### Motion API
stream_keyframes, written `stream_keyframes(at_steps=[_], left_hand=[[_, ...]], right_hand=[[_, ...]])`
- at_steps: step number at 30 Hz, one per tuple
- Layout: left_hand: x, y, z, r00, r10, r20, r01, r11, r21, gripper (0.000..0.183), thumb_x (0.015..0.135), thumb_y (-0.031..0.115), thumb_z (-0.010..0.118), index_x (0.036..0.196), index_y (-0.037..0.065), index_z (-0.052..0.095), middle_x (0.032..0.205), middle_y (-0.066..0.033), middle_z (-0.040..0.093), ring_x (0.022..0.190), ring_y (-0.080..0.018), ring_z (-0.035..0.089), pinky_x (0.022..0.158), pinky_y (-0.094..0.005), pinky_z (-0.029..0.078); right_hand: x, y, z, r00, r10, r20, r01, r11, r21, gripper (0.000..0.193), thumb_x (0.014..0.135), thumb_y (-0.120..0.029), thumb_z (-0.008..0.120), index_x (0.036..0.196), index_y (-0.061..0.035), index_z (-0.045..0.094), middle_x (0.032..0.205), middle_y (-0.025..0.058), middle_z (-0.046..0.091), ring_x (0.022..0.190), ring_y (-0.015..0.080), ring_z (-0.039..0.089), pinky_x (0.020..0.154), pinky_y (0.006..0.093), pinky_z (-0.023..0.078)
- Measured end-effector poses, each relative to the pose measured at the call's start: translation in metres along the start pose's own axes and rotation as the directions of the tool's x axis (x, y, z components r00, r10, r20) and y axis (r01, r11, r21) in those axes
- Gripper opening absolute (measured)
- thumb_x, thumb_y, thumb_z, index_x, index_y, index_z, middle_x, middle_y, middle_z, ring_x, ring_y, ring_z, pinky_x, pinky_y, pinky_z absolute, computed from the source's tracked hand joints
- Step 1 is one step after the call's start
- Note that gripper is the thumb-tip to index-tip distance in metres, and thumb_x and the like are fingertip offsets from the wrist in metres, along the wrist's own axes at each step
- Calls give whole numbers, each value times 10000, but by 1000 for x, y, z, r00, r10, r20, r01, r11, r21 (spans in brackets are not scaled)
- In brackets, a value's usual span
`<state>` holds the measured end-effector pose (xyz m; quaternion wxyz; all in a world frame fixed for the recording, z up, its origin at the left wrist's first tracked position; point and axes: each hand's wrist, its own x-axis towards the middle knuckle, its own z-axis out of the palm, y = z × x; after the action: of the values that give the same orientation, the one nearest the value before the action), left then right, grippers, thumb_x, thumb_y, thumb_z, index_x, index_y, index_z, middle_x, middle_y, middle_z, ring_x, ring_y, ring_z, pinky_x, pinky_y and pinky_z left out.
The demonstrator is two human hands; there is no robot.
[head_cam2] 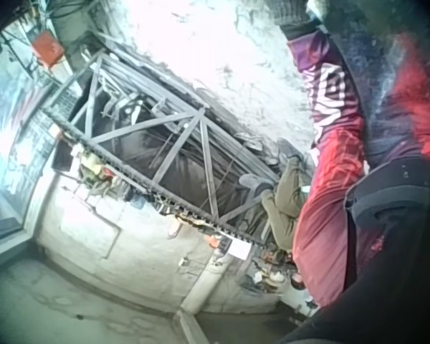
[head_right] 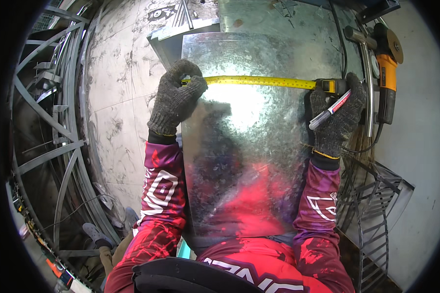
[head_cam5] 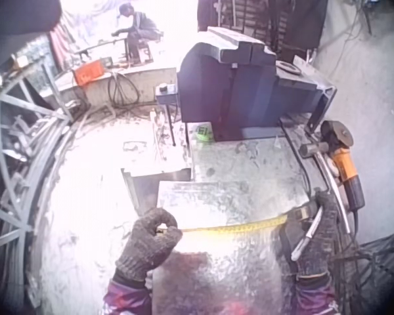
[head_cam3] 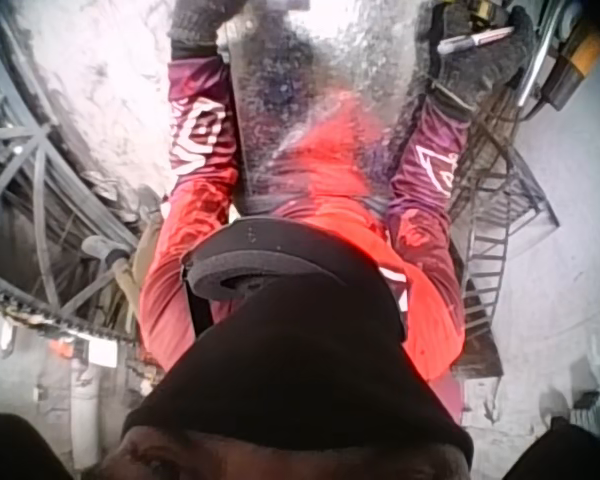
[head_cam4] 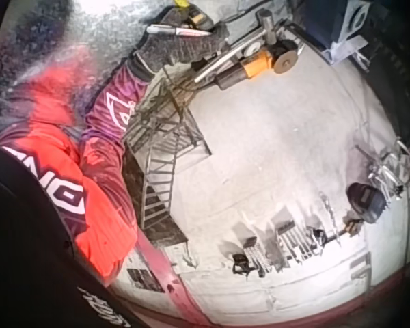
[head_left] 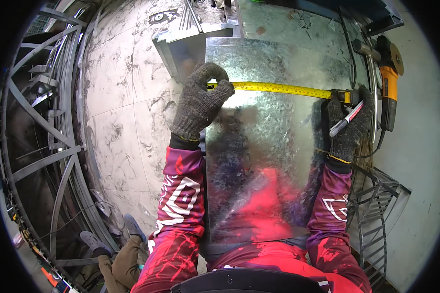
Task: Measure a metal sheet with a tape measure and mark dimensions with a permanent marker and a square.
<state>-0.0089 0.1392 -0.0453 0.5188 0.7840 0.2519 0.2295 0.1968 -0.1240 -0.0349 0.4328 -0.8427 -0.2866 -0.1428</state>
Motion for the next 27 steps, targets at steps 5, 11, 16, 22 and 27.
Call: stream_keyframes(at_steps=[5,11,16,22,27], left_hand=[[0,1,0,999,-34,-3,34,999,17,104,832,85,665,895,14,622,860,-55,623,811,-126,597,756,-306,503],[3,1,2,999,-23,-30,22,1000,-21,158,819,156,688,859,21,617,876,-105,608,875,-228,601,808,-368,486],[7,0,1,1000,-3,-1,3,1000,0,105,838,89,661,896,12,618,851,-58,619,800,-127,596,752,-308,504],[8,-1,3,999,-26,-28,25,999,-34,133,839,148,683,892,38,629,883,-96,627,864,-212,618,814,-361,486],[9,1,4,1000,-24,-11,24,998,-61,106,857,120,653,896,27,620,858,-77,630,824,-172,631,787,-338,506]], right_hand=[[4,-20,-1,995,-100,-9,99,995,-32,690,788,-174,845,1352,16,496,1174,119,567,1061,219,580,940,354,485],[8,-17,-1,994,-106,-16,104,993,-59,687,788,-173,848,1351,13,499,1186,121,574,1076,221,581,945,357,484],[10,-14,-2,993,-118,-5,116,987,-113,675,796,-166,841,1351,11,500,1191,121,577,1086,221,580,949,357,484],[10,-11,-1,992,-125,5,124,977,-171,662,805,-159,834,1352,8,502,1198,121,580,1097,222,580,955,357,485],[12,-9,-1,991,-136,5,134,967,-217,650,812,-152,827,1353,5,503,1203,121,582,1106,222,579,959,358,485]])
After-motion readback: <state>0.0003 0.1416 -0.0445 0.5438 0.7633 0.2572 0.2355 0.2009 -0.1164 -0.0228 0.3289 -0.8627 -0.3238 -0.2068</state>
